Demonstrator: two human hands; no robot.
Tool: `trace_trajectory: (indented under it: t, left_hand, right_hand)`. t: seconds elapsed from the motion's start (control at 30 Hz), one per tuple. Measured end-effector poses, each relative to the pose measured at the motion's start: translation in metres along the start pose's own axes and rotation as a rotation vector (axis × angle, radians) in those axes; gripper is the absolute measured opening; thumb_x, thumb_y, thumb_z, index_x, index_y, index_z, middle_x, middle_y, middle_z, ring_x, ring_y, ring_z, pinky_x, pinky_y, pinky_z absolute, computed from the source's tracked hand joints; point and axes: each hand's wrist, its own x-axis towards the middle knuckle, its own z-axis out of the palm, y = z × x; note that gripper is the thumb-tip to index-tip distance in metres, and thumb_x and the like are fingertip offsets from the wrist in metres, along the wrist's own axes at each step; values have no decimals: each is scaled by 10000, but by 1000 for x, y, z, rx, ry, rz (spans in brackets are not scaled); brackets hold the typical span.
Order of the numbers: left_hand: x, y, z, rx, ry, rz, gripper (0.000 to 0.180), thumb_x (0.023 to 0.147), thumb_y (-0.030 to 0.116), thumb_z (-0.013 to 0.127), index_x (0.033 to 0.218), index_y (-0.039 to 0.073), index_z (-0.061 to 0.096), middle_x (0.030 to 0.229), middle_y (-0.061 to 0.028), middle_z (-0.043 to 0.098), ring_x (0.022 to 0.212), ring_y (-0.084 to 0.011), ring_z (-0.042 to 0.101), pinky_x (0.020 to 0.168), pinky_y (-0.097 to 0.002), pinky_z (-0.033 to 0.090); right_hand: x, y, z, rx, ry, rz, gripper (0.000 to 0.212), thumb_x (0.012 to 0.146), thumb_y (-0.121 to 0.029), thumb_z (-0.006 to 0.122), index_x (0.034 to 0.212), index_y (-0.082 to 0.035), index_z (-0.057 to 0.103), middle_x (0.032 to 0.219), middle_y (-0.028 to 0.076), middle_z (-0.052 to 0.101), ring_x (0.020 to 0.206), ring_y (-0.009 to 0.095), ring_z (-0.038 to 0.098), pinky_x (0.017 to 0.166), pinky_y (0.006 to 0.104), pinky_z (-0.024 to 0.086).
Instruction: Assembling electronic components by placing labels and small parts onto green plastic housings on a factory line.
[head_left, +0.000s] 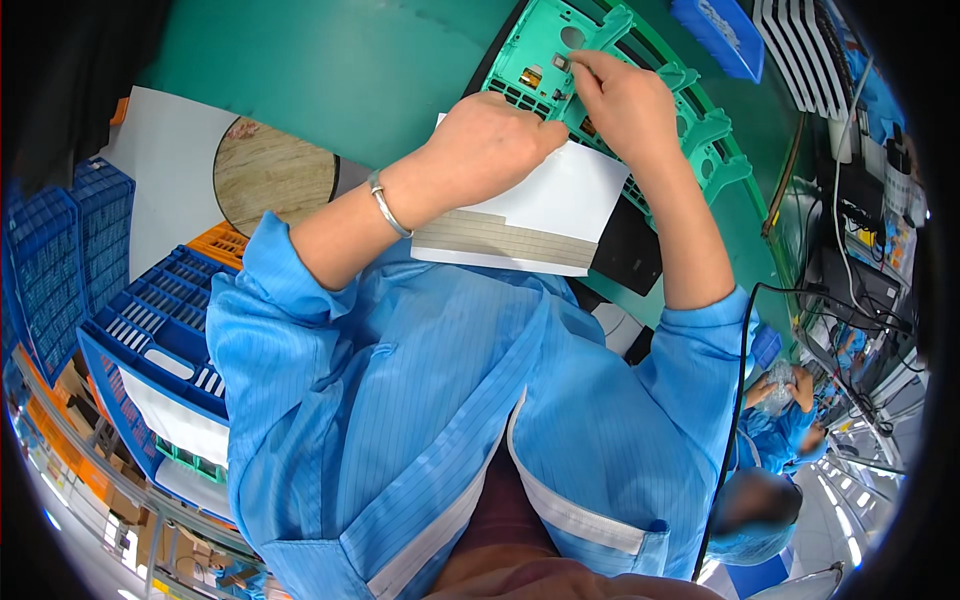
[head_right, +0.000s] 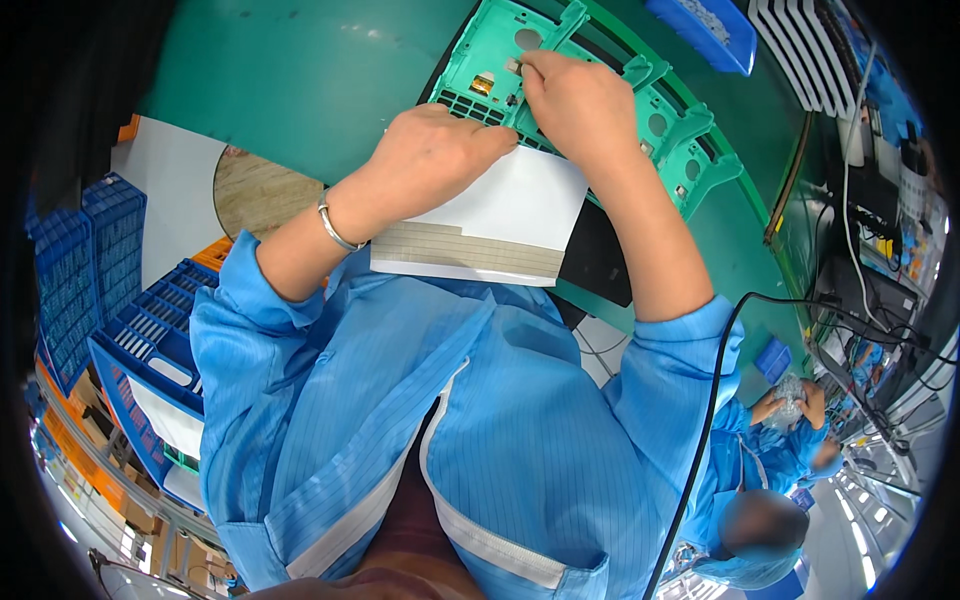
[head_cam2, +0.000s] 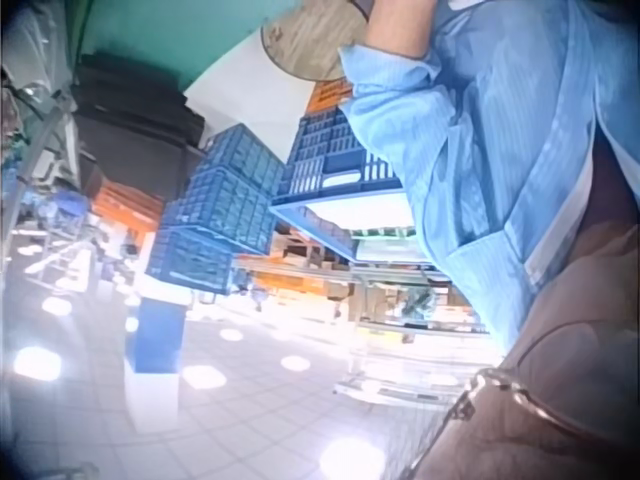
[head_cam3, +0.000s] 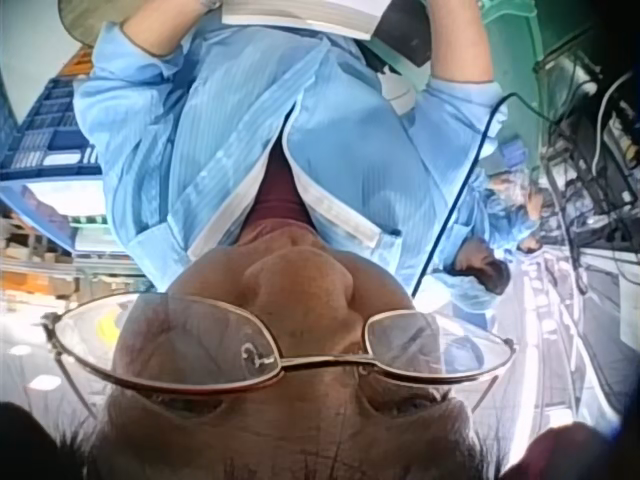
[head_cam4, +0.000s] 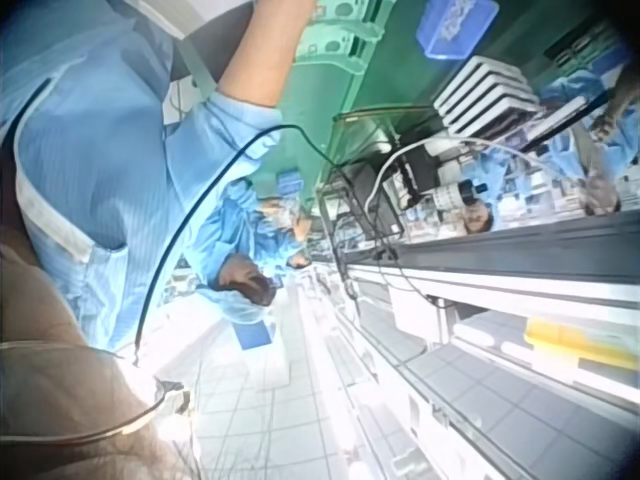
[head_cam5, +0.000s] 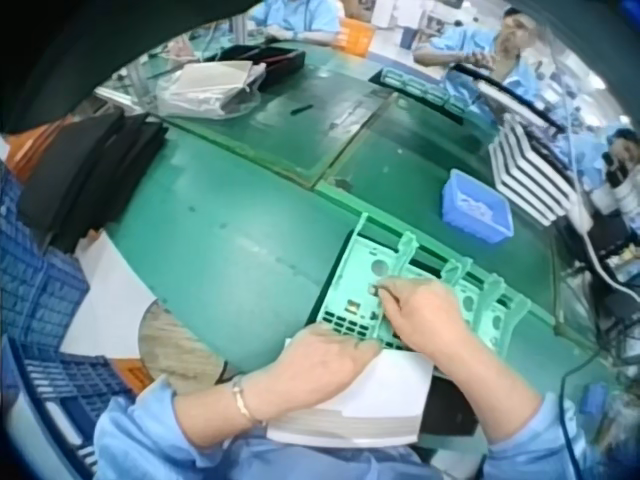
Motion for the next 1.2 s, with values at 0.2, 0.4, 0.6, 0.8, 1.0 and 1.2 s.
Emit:
trace_trajectory:
  t: [0.2,0.4,0.6,0.8,1.0,1.2]
  left_hand:
    - [3,1,-7,0,-14,31,93,768,136,577,856,116,597,575,-27,552,526,-217,559,515,-329,432]
    - [-8,-12,-49,-411,-11,-576,361,867,300,586,1185,131,555,708,-129,627,633,-301,609,594,-394,492]
    - [-1,-30,-50,-718,-202,-843,460,880,202,567,1281,-4,473,959,-147,646,791,-157,605,708,-268,485]
    - [13,-37,-39,-989,-275,-905,423,883,161,564,1242,-50,487,1012,-130,631,889,-144,589,760,-250,478]
    - [39,-51,-48,-699,-422,-553,300,895,272,569,1027,14,644,899,-72,663,803,-131,583,729,-276,474]
    - [105,-150,-60,-407,-314,-253,285,878,312,572,945,49,656,835,-149,647,718,-272,602,677,-345,481]
  right_hand:
    - [-4,-3,-14,-22,-45,26,223,838,-205,512,982,-149,674,759,107,658,680,305,628,615,410,507]
    - [-102,60,-61,244,446,407,243,861,-152,562,1071,-72,654,890,142,665,732,197,643,689,306,505]
    - [-182,113,-25,310,344,889,400,879,-356,525,1154,-74,593,1029,156,645,965,326,612,828,377,482]
    - [-191,114,-28,1038,470,1115,454,871,-269,599,1204,34,539,1080,92,624,984,165,561,854,282,417]
    - [-277,202,-50,849,550,1253,417,842,-236,617,1165,22,567,1009,86,648,895,167,604,782,287,466]
    - [-453,310,-100,542,738,1295,379,837,-243,607,1121,8,619,1024,115,664,887,197,626,796,286,475]
